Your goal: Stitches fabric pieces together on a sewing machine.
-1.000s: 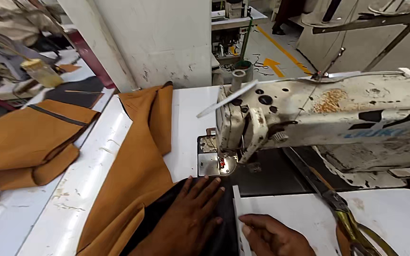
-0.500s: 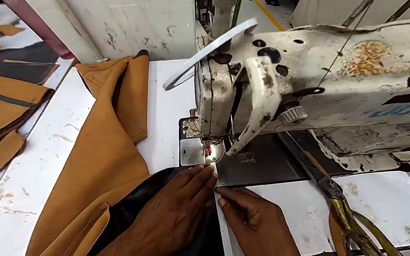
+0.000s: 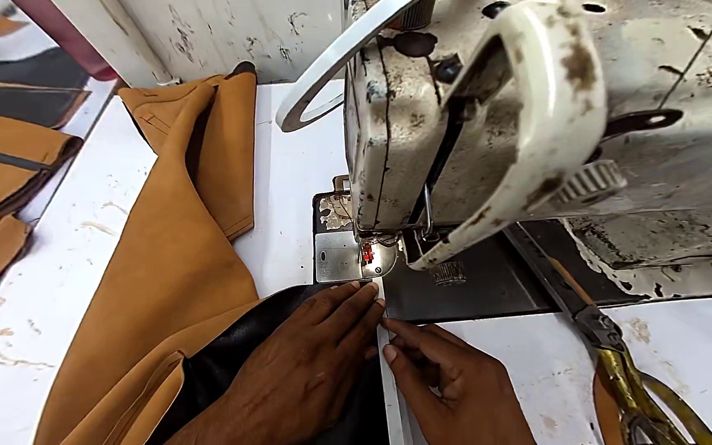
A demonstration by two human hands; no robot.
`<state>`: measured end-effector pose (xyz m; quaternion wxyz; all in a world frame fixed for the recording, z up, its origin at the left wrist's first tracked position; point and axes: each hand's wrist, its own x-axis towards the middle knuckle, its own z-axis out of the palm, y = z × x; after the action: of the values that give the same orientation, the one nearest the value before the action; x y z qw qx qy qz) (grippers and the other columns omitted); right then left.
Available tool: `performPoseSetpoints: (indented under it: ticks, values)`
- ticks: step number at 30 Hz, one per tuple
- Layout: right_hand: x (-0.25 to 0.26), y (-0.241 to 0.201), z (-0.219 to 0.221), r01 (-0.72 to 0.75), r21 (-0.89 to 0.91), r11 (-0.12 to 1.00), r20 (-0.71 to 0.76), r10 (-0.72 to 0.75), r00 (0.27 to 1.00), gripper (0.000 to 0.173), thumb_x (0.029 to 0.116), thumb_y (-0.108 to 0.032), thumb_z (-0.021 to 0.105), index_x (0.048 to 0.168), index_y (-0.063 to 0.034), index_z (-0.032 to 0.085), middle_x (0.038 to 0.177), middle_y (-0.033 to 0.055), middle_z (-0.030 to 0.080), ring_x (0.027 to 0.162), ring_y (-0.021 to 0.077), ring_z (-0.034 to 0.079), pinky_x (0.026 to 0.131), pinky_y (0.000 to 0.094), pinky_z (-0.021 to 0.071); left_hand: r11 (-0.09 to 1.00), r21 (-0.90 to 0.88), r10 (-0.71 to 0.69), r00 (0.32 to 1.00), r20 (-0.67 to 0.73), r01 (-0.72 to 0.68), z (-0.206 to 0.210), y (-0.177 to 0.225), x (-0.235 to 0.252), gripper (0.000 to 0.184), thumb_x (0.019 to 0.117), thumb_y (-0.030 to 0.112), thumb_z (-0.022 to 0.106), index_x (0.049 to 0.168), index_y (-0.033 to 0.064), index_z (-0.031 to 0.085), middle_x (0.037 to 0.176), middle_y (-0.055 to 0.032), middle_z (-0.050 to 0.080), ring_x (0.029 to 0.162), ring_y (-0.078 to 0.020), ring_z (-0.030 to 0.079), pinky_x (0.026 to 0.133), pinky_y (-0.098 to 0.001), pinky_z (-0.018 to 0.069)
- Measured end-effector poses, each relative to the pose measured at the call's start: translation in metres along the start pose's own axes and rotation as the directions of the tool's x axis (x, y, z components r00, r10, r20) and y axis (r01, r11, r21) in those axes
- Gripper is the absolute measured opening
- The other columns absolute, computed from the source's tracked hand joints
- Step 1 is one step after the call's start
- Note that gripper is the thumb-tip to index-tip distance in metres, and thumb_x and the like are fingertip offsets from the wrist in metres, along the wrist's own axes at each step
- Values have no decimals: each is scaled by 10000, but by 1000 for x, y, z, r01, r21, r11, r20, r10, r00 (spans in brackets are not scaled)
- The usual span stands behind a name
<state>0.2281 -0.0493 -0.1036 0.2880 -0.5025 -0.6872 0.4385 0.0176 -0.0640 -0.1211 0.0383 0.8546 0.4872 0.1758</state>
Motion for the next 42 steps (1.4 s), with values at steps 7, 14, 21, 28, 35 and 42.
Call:
performPoseSetpoints:
  ticks: [7,14,21,28,35,42]
  values:
    - [0,1,0,5,2,1000,6,-5,1000,279,1001,-195,658,1241,-78,739,985,-10,727,775,27,697,672,177,615,1000,-1,4,1000,1,-4,0,-1,0,460,1108,351,357,1434,134,598,1508,-32,552,1434,-197,465,1189,-357,383]
    - [24,17,-1,276,-460,844,-114,-365,924,283,1010,-273,577,1182,-175,780,985,-23,720,861,68,674,713,239,582,1000,-10,6,998,59,-6,-3,-1,-1,528,1104,422,326,1499,139,531,1562,-28,499,1475,-188,414,1215,-362,349]
    - [34,23,-3,361,-636,682,49,-431,901,383,1020,-444,529,1226,-228,769,1045,25,671,914,178,625,732,332,509,1000,0,10,997,79,-10,-4,-1,-6,572,1103,463,306,1518,118,497,1582,-99,461,1493,-220,393,1237,-394,319]
    - [43,23,-4,341,-683,646,49,-425,904,412,1026,-486,502,1210,-241,777,1042,44,662,874,191,618,704,347,484,1000,15,14,998,67,-15,-6,-9,3,562,1101,461,322,1476,111,551,1524,-91,526,1480,-207,414,1243,-372,321]
    - [59,21,-3,307,-692,653,36,-394,918,435,1024,-492,480,1309,-280,730,1070,37,679,923,192,632,725,360,496,999,12,-39,996,82,38,-8,-18,14,576,1091,490,324,1488,135,544,1535,-82,507,1494,-188,386,1242,-361,319]
    - [61,21,-4,304,-695,651,41,-387,921,437,1028,-486,463,1303,-274,727,1124,35,694,997,203,650,757,370,514,1000,-19,-23,997,79,24,-9,-24,17,578,1087,493,345,1492,129,539,1536,-93,502,1493,-182,386,1243,-347,315]
